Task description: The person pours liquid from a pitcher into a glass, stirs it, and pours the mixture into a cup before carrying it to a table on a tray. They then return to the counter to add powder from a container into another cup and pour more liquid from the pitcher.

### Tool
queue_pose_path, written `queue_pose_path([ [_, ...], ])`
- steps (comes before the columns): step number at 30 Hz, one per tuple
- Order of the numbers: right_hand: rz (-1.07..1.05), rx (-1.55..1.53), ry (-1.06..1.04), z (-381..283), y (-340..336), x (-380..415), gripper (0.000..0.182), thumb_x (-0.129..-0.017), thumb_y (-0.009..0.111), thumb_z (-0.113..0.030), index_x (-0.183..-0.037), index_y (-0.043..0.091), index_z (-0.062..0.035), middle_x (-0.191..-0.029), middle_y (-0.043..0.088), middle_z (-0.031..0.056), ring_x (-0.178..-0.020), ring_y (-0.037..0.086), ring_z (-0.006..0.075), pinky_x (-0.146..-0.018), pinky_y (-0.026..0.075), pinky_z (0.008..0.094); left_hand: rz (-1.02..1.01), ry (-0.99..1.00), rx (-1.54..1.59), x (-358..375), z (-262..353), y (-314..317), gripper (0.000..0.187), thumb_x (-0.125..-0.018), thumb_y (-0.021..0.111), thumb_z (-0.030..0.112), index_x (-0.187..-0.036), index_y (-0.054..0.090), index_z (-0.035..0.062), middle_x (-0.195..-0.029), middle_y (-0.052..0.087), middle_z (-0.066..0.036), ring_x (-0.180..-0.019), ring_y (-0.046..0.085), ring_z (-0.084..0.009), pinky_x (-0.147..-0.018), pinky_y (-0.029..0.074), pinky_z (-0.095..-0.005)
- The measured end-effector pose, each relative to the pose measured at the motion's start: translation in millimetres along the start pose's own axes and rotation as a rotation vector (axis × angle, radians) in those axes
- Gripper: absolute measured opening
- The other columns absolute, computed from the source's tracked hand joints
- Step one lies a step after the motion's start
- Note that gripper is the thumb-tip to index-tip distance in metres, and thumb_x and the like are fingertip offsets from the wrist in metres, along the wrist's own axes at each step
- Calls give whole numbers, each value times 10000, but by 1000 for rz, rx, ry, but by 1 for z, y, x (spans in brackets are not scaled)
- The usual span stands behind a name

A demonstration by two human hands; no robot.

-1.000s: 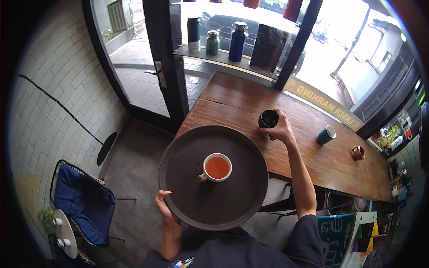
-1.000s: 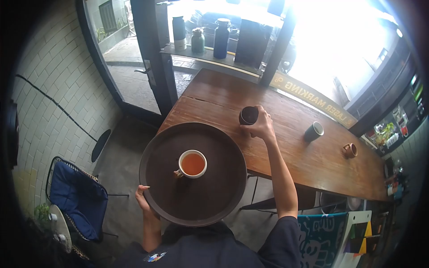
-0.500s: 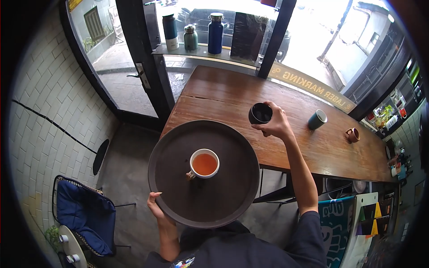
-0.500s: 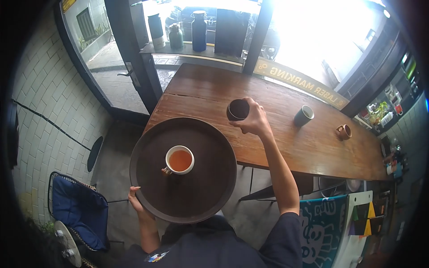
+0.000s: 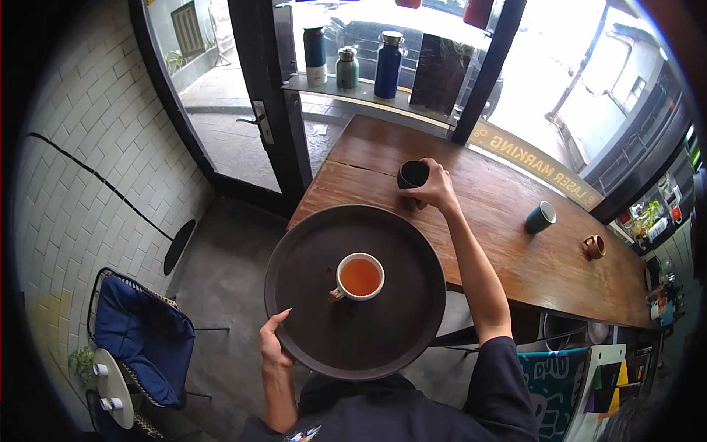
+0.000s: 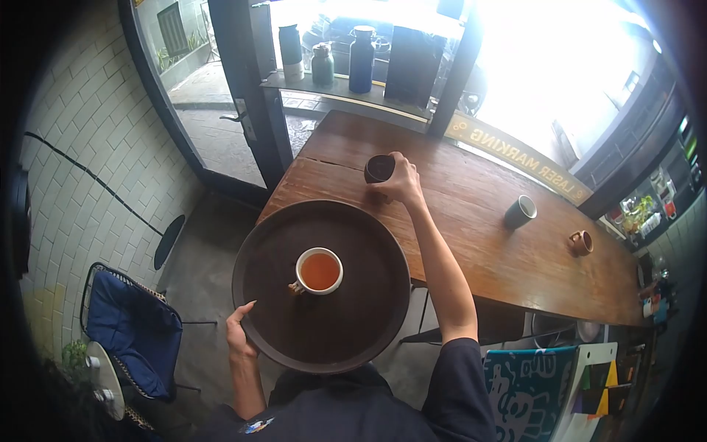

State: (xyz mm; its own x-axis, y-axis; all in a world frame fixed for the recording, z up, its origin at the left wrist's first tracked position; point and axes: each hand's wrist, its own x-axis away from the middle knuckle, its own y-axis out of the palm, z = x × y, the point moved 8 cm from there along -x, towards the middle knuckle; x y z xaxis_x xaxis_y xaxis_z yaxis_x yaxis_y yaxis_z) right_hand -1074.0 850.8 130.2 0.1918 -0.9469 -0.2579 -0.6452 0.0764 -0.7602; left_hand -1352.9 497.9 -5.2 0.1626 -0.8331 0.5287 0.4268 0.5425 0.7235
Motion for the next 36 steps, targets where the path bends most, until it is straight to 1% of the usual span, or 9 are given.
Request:
queue_pose_path([
  [4, 8, 12, -3, 5, 10, -9, 841, -483, 905, -343, -1162, 580, 31, -1012, 685, 198, -936, 689, 294, -828, 560, 371, -28, 5, 43, 4, 1, 14, 335, -904, 550, 201, -1145, 617, -22, -1108, 674, -155, -987, 662, -284, -882, 538, -389],
  [6, 10, -8, 26, 9, 12, -11, 853, -489, 905, -363, -1169, 573, 32, -1016, 683, 199, -966, 680, 298, -860, 553, 378, -195, 96, 130, 10, 11, 36, 369, -922, 548, 204, -1210, 579, -24, -1171, 650, -153, -1042, 642, -278, -918, 520, -387],
  [13, -11, 24, -30, 4, 3, 3, 1058, -582, 880, -414, -1395, 376, 38, -1271, 539, 266, -1123, 600, 320, -960, 493, 409, -23, 114, -101, -5, 2, 11, 413, -983, 511, 279, -1256, 551, -29, -1207, 636, -143, -1091, 618, -277, -972, 483, -384],
  [16, -134, -66, 70, 15, -1, 20, 1108, -593, 862, -483, -1416, 318, 23, -1343, 453, 306, -1266, 470, 398, -1060, 404, 429, 2, 163, -194, -10, 3, -3, 405, -986, 523, 261, -1250, 545, -45, -1199, 634, -155, -1070, 628, -279, -948, 500, -390],
  [19, -94, 16, 74, 16, -14, 56, 1035, -670, 832, -470, -1411, 319, 40, -1323, 464, 299, -1210, 519, 389, -1033, 424, 439, 62, 196, -246, -3, 9, 3, 387, -983, 543, 206, -1280, 509, -39, -1211, 606, -163, -1067, 620, -260, -917, 513, -373],
  [24, -198, -194, -23, -2, -18, 119, 440, -883, 682, -259, -1201, 575, 27, -1174, 596, 223, -1046, 621, 331, -862, 523, 394, 111, 203, -269, 1, 7, -1, 407, -979, 552, 203, -1303, 484, -34, -1213, 603, -153, -1057, 623, -252, -911, 516, -363],
  [27, -94, -256, -113, -20, -21, 139, 291, -903, 651, -196, -1099, 631, 18, -1095, 634, 196, -996, 638, 319, -827, 535, 368, 131, 235, -239, 7, 5, -10, 404, -977, 555, 197, -1306, 484, -27, -1216, 602, -156, -1058, 624, -255, -906, 520, -361],
  [32, -267, -696, 3, -41, 11, 149, 319, -971, 576, -125, -1249, 558, 29, -1093, 654, 113, -1011, 607, 145, -864, 495, 286, 242, 390, -166, 41, 11, -26, 355, -969, 563, 198, -1200, 567, -72, -1147, 646, -181, -987, 668, -274, -857, 557, -381],
  [36, -411, -862, -69, -83, 45, 152, 320, -973, 545, -80, -1265, 539, 51, -1100, 655, 93, -1030, 596, 130, -904, 464, 267, 314, 457, -96, 74, 18, -65, 359, -963, 575, 196, -1198, 569, -77, -1135, 651, -174, -973, 672, -263, -845, 562, -383],
])
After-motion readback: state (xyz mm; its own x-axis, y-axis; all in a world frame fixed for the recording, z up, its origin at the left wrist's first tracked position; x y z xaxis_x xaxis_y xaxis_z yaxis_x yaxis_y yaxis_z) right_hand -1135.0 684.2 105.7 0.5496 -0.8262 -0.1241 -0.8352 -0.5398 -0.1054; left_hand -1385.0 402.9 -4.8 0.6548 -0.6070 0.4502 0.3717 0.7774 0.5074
